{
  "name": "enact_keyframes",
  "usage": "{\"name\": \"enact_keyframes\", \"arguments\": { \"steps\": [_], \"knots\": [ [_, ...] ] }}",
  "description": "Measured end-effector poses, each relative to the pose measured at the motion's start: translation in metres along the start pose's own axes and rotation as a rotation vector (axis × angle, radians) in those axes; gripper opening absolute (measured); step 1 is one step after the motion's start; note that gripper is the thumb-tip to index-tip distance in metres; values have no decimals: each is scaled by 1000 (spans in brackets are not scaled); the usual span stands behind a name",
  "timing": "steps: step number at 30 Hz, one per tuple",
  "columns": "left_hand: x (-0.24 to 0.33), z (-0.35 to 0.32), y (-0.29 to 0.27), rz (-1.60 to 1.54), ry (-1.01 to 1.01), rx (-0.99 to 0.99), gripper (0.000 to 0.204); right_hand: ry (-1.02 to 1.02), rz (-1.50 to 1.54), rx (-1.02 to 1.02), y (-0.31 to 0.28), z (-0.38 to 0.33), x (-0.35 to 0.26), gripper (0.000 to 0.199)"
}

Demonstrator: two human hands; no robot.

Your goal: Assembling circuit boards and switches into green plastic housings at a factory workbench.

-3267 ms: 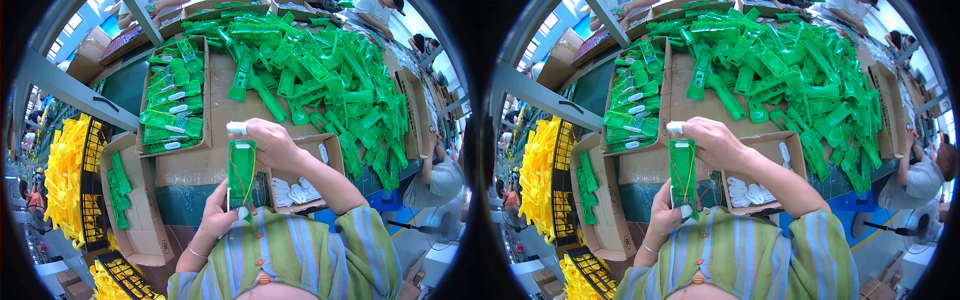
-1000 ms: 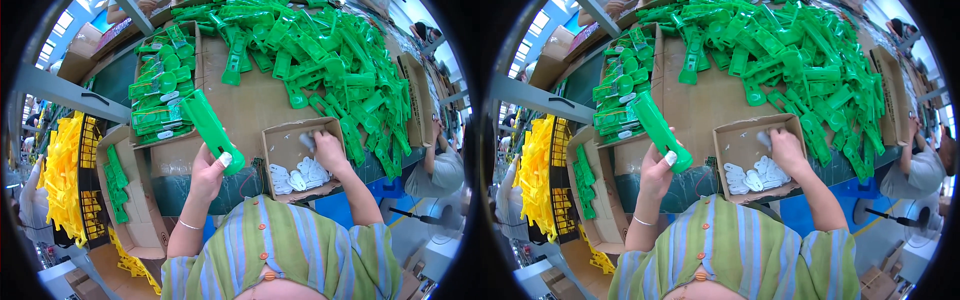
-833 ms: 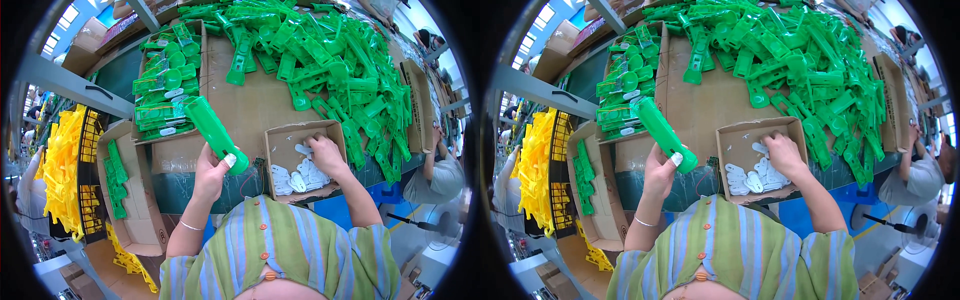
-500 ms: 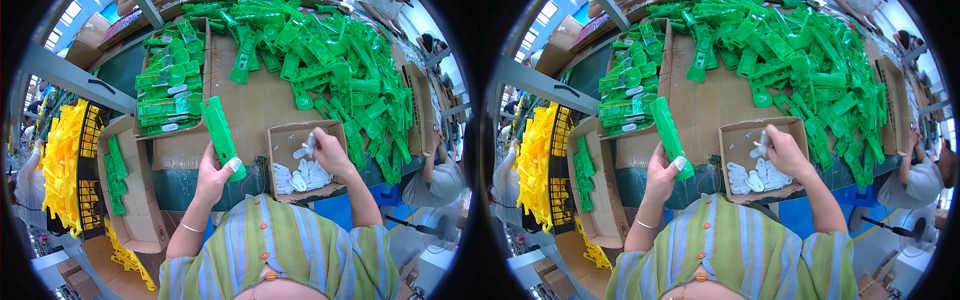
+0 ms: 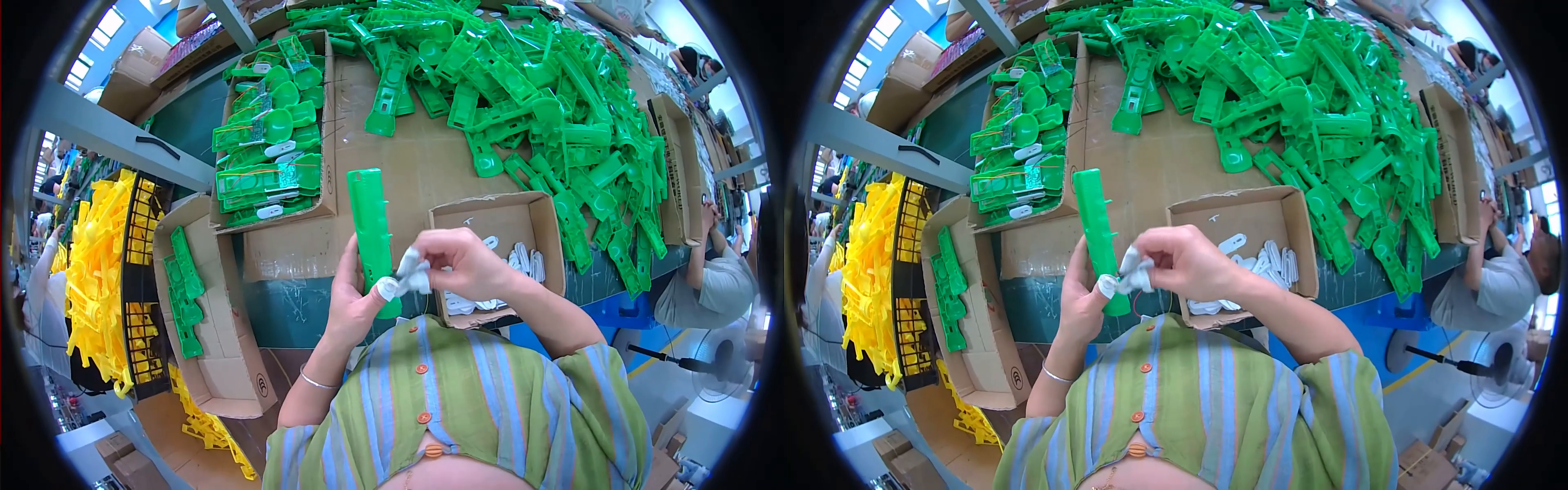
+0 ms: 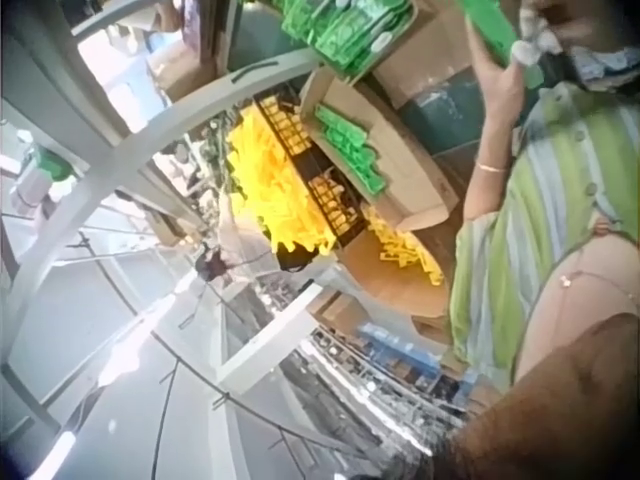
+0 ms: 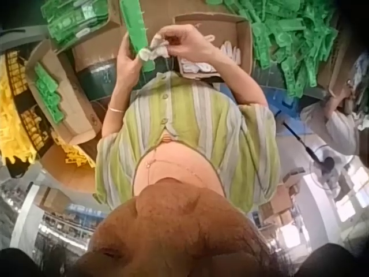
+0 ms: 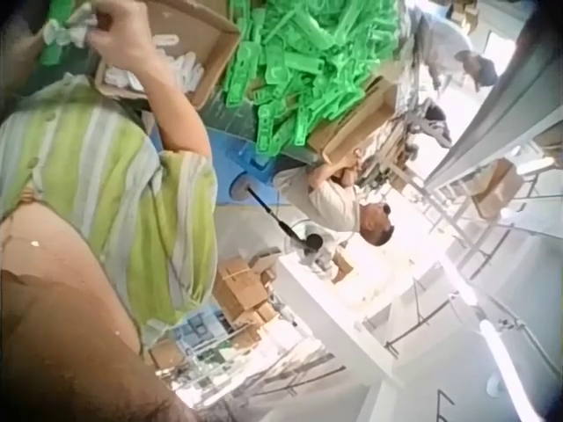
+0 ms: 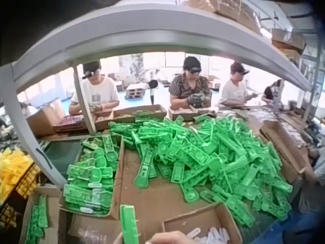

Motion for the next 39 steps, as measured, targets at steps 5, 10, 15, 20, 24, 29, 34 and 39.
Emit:
{"name": "enact_keyframes", "arguments": {
  "steps": [5,10,15,20,24,29,34,39],
  "knots": [
    [-8,-4,10,-140,-54,-74,70,-1,48,156,0,8,4,24],
    [-17,-6,10,-287,-79,-99,70,-128,244,384,-12,0,8,28],
    [-13,-8,6,-205,-28,-95,78,-50,-115,320,-10,5,-8,29],
    [2,-9,11,81,43,-78,80,-72,-180,353,-10,6,-11,29],
    [11,-8,4,348,55,-62,82,-153,-336,369,-5,14,-18,29],
    [6,-10,-4,209,27,-50,78,-124,-228,313,-1,23,-11,30],
    [-10,-16,-6,-221,-75,-142,75,-100,-271,235,7,28,-18,31],
    [8,-15,-8,194,66,-7,72,-79,-372,251,9,32,-14,29]
  ]
}}
Point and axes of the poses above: each hand's wrist, its own z-axis towards the middle knuckle, its own y-axis out of the palm, x = y × z, the point moved 10 cm from there along z, towards the middle knuckle
